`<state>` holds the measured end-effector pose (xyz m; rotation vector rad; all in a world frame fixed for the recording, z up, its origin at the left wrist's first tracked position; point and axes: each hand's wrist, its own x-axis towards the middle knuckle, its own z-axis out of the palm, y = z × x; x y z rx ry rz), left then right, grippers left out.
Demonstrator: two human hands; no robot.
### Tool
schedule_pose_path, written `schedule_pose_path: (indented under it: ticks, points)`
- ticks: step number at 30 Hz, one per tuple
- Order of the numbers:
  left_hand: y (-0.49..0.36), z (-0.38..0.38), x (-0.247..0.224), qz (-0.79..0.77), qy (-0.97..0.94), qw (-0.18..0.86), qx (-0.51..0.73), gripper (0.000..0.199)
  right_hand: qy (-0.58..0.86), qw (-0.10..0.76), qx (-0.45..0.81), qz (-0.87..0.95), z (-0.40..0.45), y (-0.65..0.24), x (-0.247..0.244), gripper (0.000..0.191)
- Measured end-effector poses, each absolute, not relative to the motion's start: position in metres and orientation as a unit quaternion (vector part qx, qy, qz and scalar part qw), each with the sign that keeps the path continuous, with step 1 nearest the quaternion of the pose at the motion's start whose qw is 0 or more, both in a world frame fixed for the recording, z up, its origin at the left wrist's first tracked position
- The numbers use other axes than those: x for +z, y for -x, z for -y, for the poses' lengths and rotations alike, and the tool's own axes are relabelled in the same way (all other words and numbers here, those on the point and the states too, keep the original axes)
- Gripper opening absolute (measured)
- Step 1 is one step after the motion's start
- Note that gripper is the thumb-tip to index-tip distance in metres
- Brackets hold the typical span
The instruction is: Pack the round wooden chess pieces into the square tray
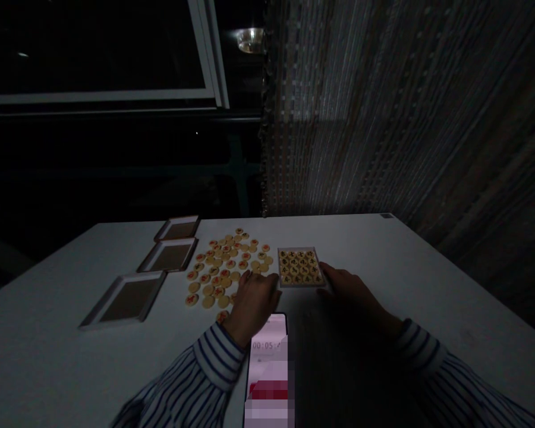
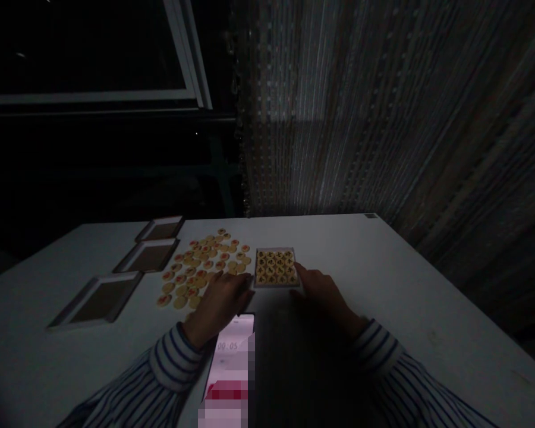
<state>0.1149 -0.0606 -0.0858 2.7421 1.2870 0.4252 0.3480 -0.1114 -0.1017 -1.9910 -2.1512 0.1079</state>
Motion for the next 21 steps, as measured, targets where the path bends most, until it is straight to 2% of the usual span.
schedule_pose_path:
  ticks: [7, 21]
  points:
    - [-0.121, 0.059, -0.096, -0.413, -0.897, 0.017, 0.156, 0.022, 0.69, 0.096, 0.006, 0.717, 0.109, -0.345, -0.104, 0.051]
    - [-0.13, 0.056, -0.097, -0.405, -0.9, 0.016, 0.161, 0.02, 0.689, 0.106, -0.006, 0.717, 0.106, -0.342, -0.104, 0.047]
